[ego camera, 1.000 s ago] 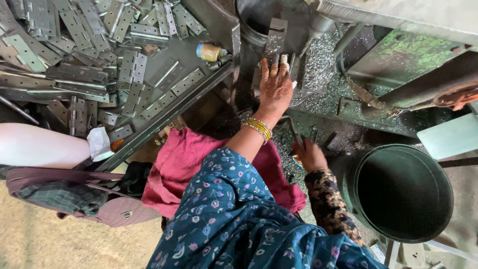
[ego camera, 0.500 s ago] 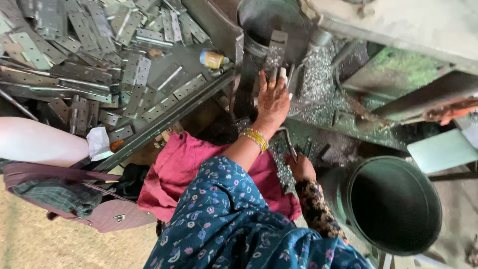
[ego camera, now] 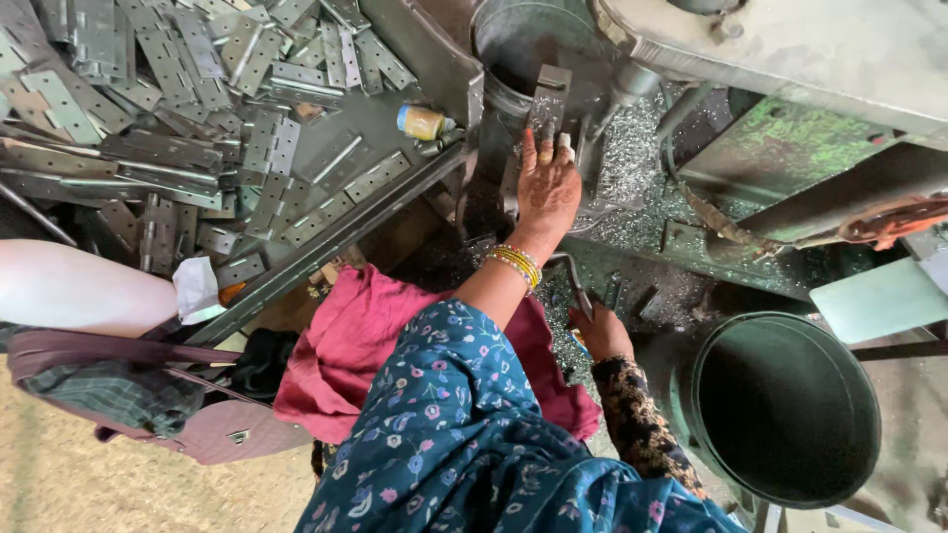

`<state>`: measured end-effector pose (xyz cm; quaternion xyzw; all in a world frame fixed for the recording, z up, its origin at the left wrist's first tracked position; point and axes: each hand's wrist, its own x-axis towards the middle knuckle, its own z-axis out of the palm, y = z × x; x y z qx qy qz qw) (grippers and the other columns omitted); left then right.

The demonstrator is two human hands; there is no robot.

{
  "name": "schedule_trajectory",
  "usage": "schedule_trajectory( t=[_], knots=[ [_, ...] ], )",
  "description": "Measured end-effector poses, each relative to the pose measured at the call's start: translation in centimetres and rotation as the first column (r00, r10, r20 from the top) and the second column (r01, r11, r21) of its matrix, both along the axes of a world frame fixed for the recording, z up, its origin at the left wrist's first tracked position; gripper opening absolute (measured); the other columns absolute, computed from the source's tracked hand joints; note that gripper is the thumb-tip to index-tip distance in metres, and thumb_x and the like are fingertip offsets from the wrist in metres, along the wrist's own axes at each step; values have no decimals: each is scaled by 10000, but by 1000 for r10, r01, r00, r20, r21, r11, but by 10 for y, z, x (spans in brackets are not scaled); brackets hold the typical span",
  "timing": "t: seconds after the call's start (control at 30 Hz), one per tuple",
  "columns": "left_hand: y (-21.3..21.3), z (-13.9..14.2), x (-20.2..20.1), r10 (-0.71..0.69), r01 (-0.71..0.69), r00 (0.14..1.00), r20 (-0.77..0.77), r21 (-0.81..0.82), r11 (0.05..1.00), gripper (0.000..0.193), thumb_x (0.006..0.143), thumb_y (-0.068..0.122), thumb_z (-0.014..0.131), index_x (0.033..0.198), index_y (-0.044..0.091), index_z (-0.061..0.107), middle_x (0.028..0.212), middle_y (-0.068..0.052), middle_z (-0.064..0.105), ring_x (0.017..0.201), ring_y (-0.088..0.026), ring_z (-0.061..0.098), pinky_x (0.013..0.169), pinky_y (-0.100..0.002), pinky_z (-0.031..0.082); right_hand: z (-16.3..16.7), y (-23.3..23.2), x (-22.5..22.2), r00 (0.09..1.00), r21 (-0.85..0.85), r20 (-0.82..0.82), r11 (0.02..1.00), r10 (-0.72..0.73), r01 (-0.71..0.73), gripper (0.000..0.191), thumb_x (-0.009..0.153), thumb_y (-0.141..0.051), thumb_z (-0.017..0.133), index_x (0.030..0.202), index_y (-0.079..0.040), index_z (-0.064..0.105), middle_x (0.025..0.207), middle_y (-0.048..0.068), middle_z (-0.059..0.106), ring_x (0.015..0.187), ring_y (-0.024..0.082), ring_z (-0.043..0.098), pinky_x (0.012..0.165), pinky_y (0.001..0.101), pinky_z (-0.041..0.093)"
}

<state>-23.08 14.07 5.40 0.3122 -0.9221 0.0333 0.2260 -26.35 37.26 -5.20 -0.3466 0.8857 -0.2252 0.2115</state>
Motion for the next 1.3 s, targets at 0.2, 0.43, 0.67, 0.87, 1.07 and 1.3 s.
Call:
schedule_trajectory(
  t=[0.2, 0.43, 0.67, 0.87, 1.07, 1.3],
  knots=[
    [-1, 8, 2, 32, -31, 999, 21, -52, 998, 403, 952, 178, 523, 1263, 3, 710, 1515, -156, 534, 1502, -331, 346, 1263, -562, 74, -1, 2, 2, 1000, -29, 18, 1000, 14, -13, 445, 913, -497, 657, 1004, -70, 740, 922, 237, 729, 908, 445, 704, 773, 534, 528],
    [-12, 15, -9, 13, -27, 996, 85, 163, 986, 322, 932, 147, 533, 1124, 94, 785, 1524, -135, 529, 1475, -293, 394, 1297, -569, 60, 8, 4, -15, 998, -52, 35, 998, 49, -48, 437, 912, -488, 655, 1001, -63, 706, 847, 234, 729, 843, 425, 730, 741, 513, 537],
    [-14, 13, -17, 89, -88, 996, -12, 37, 995, 370, 947, 198, 534, 1210, 30, 734, 1549, -163, 490, 1475, -300, 373, 1268, -577, 90, -16, 7, 2, 999, -79, 43, 996, -29, 32, 396, 906, -455, 683, 989, -72, 740, 861, 219, 730, 876, 433, 709, 739, 507, 534],
    [-21, 22, -19, 122, -116, 991, -49, 107, 987, 415, 928, 207, 498, 1263, 39, 678, 1585, -144, 446, 1514, -294, 293, 1245, -565, 58, 6, 2, -24, 998, 39, 1, 997, 70, -70, 392, 908, -464, 666, 1033, -105, 765, 868, 222, 741, 887, 405, 737, 753, 501, 541],
    [-20, 35, -35, 195, -203, 977, 82, 92, 975, 432, 971, 239, 472, 1308, 47, 660, 1567, -133, 461, 1515, -275, 299, 1252, -577, 32, 3, 1, -13, 993, 2, 116, 1000, -2, 2, 423, 931, -452, 654, 1010, -49, 757, 857, 227, 750, 873, 386, 756, 761, 479, 548],
    [-22, 32, -18, 154, -149, 988, -14, 174, 973, 407, 965, 226, 487, 1305, 100, 673, 1508, -107, 529, 1485, -277, 362, 1269, -575, 40, 22, 0, -25, 994, 34, -48, 994, 102, -101, 398, 972, -447, 662, 1042, -68, 759, 900, 236, 727, 888, 408, 708, 744, 504, 532]
  ],
)
